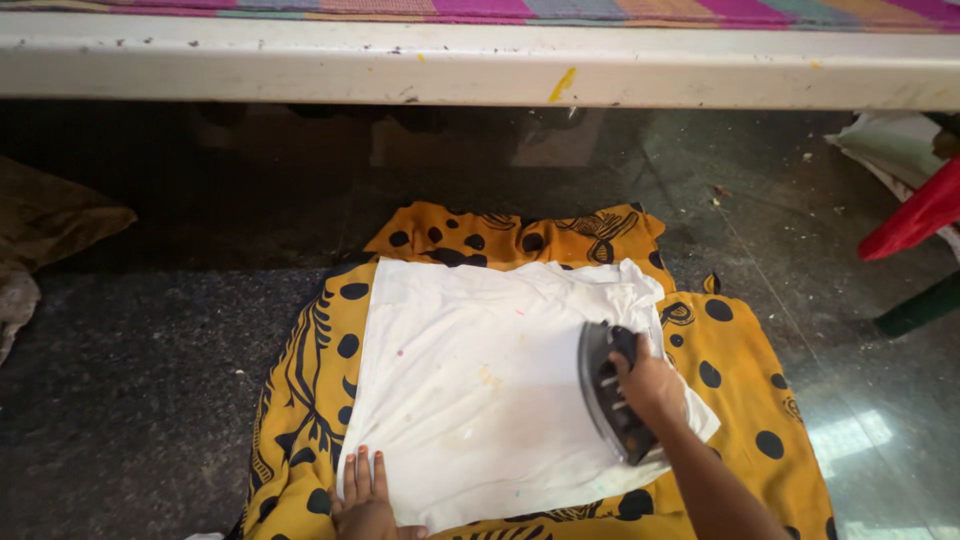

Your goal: The person irons a white t-shirt laid on a yellow patterned cloth on the floor. They repeatedly smooth the fabric with an iron, occasionally lifting and repositioning the shirt to continue ironing different sections.

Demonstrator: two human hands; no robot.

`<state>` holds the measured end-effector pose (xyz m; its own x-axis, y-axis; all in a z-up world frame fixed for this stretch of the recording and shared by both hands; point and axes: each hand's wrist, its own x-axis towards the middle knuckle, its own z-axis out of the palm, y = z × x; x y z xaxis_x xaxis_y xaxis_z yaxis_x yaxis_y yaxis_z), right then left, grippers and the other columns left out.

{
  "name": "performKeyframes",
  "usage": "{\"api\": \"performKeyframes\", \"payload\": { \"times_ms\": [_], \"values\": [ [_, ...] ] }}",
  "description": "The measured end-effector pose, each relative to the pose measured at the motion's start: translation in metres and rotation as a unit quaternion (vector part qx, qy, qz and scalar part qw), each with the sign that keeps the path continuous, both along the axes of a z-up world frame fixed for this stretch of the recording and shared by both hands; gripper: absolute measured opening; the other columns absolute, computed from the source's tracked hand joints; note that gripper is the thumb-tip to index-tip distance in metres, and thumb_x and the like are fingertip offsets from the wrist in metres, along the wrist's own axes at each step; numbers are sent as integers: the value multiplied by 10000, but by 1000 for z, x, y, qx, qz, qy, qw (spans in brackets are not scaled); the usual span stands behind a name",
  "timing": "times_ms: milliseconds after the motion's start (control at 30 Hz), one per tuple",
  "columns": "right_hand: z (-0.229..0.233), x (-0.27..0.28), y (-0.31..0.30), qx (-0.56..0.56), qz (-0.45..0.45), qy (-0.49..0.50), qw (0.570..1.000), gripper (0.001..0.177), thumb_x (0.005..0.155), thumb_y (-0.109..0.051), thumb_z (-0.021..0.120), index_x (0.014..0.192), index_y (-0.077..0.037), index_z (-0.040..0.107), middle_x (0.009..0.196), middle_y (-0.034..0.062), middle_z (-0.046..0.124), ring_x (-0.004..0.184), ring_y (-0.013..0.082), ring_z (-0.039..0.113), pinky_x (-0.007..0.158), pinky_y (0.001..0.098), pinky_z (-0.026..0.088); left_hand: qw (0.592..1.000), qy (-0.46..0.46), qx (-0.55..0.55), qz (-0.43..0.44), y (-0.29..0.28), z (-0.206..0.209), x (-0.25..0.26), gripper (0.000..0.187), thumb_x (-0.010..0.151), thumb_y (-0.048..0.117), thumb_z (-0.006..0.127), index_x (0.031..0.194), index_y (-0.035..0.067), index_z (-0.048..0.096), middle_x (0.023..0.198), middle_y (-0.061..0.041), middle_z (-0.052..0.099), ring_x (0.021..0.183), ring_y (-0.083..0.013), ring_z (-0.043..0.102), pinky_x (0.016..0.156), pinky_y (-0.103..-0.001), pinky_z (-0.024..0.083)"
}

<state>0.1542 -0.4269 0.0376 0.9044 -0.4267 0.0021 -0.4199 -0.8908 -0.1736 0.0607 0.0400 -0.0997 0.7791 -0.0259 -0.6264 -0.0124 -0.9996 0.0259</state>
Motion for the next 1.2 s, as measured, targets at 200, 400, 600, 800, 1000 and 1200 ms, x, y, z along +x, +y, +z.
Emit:
{"api": "performKeyframes", "payload": {
  "times_ms": [200, 400, 600, 800, 1000, 1200],
  "values": [
    [-8, 42, -44, -2, -45, -41, 998, 708, 941, -584, 575, 1506, -168, 478, 973, 287, 733, 937, 496, 705, 829, 575, 551, 996, 76, 49, 13, -16, 48, 4, 1658, 574, 974, 708, 1624, 79, -213, 1696, -180, -298, 1565, -360, -252, 1220, -656, 36],
    [-10, 75, -73, -1, -37, -36, 999, 685, 960, -565, 582, 1488, -144, 470, 1037, 299, 724, 992, 505, 690, 839, 582, 542, 985, 145, 89, 33, -33, 88, 11, 1617, 631, 928, 726, 1608, 116, -275, 1687, -154, -352, 1565, -318, -275, 1255, -586, 43],
    [-12, 83, -81, 29, -52, -8, 998, 674, 959, -582, 581, 1467, -150, 482, 1090, 293, 721, 1053, 485, 687, 884, 560, 545, 985, 146, 88, 30, -31, 85, 12, 1612, 639, 950, 705, 1607, 110, -273, 1681, -164, -362, 1561, -322, -290, 1245, -608, 54],
    [-5, 44, -80, 7, -17, 61, 998, 804, 927, -592, 574, 1579, -181, 345, 1087, 244, 734, 1038, 441, 702, 885, 541, 550, 993, 95, 62, 19, -23, 65, 3, 1611, 632, 949, 710, 1624, 94, -228, 1693, -173, -319, 1574, -331, -252, 1236, -623, 79],
    [-1, -40, -80, 1, -20, 73, 997, 787, 935, -614, 554, 1553, -153, 398, 1011, 215, 749, 977, 402, 746, 830, 485, 596, 999, 12, 39, 16, -14, 37, -4, 1585, 616, 922, 739, 1641, 111, -160, 1704, -166, -279, 1577, -342, -212, 1204, -661, 70],
    [-5, -70, -80, -35, -40, 32, 998, 791, 923, -623, 546, 1563, -183, 398, 996, 201, 760, 956, 426, 735, 813, 512, 581, 998, 35, 48, 26, -15, 40, 0, 1611, 603, 941, 744, 1637, 136, -194, 1701, -136, -310, 1572, -324, -240, 1209, -652, 55]
  ]
}}
